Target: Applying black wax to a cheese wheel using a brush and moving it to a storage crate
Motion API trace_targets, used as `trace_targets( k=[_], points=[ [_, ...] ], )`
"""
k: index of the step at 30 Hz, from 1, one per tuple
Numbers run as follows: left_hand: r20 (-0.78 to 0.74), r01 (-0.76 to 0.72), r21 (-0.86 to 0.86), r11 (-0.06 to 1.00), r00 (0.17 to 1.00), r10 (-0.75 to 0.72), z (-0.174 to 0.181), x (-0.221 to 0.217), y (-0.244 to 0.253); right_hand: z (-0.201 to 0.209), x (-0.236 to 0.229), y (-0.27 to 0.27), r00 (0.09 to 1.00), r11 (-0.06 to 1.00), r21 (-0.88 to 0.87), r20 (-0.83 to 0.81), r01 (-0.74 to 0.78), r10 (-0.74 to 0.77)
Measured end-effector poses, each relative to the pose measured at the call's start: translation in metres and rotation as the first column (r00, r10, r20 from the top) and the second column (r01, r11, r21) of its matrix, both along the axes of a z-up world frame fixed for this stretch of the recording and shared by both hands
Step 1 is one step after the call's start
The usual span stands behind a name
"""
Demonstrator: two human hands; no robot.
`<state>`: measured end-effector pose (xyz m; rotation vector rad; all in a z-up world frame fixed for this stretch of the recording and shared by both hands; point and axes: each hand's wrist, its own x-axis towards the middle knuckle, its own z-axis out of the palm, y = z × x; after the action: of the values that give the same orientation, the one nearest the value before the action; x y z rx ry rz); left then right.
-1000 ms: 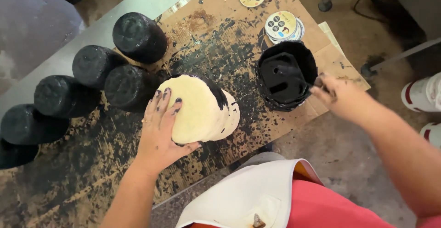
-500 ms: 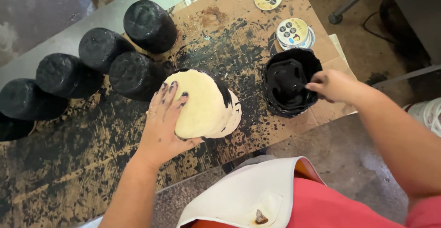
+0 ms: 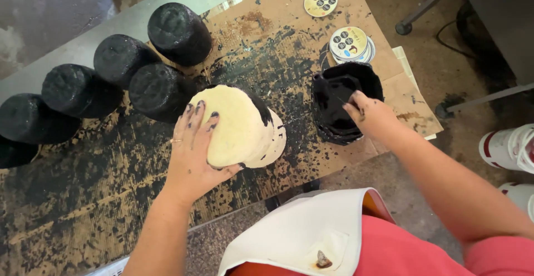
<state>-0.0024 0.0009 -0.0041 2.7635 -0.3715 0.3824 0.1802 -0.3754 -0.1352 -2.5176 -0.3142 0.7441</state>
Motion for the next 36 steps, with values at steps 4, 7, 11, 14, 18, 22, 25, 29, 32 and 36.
trace_targets(
  k=[4, 7, 11, 14, 18, 22, 25, 29, 32, 36],
  points=[
    [0.019, -0.033, 0.017, 0.999, 0.999, 0.032, 0.0, -0.002, -0.005, 0.004, -0.016, -0.018, 0.997, 0.992, -0.107, -0.036, -0.067, 0.063],
    [0.05, -0.05, 0.021, 0.999, 0.998, 0.049, 0.002, -0.001, -0.011, 0.008, -0.013, -0.015, 0.997, 0.997, -0.07, -0.065, -0.043, 0.039],
    [0.091, -0.151, 0.034, 0.988, 0.985, 0.147, -0.01, -0.002, -0.014, -0.055, -0.002, -0.017, 0.975, 0.985, 0.13, 0.178, 0.111, -0.133],
    [0.075, -0.196, 0.014, 0.98, 0.978, 0.194, -0.014, -0.006, -0.021, -0.085, 0.004, -0.047, 0.942, 0.942, 0.268, 0.209, 0.204, -0.264],
    [0.061, -0.255, -0.015, 0.967, 0.965, 0.255, -0.007, -0.007, -0.04, -0.004, -0.04, -0.04, 0.95, 0.957, 0.225, 0.208, 0.185, -0.233],
    [0.004, -0.376, -0.006, 0.926, 0.926, 0.376, -0.008, -0.006, -0.057, 0.052, -0.083, 0.016, 0.876, 0.841, 0.535, 0.443, -0.086, -0.192],
    [0.057, -0.407, 0.023, 0.913, 0.912, 0.405, -0.013, -0.005, -0.059, 0.079, -0.079, 0.058, 0.762, 0.817, 0.481, 0.643, -0.318, -0.082],
    [0.139, -0.407, 0.06, 0.912, 0.908, 0.396, -0.022, -0.005, -0.055, 0.091, -0.065, 0.097, 0.619, 0.849, 0.292, 0.784, -0.441, 0.051],
    [0.142, -0.41, 0.046, 0.911, 0.905, 0.4, -0.022, -0.007, -0.055, 0.088, -0.083, 0.09, 0.555, 0.839, 0.243, 0.828, -0.486, 0.082],
    [0.16, -0.409, 0.042, 0.911, 0.903, 0.398, -0.021, -0.005, -0.055, 0.066, -0.112, 0.057, 0.595, 0.842, 0.224, 0.792, -0.491, 0.136]
  ],
)
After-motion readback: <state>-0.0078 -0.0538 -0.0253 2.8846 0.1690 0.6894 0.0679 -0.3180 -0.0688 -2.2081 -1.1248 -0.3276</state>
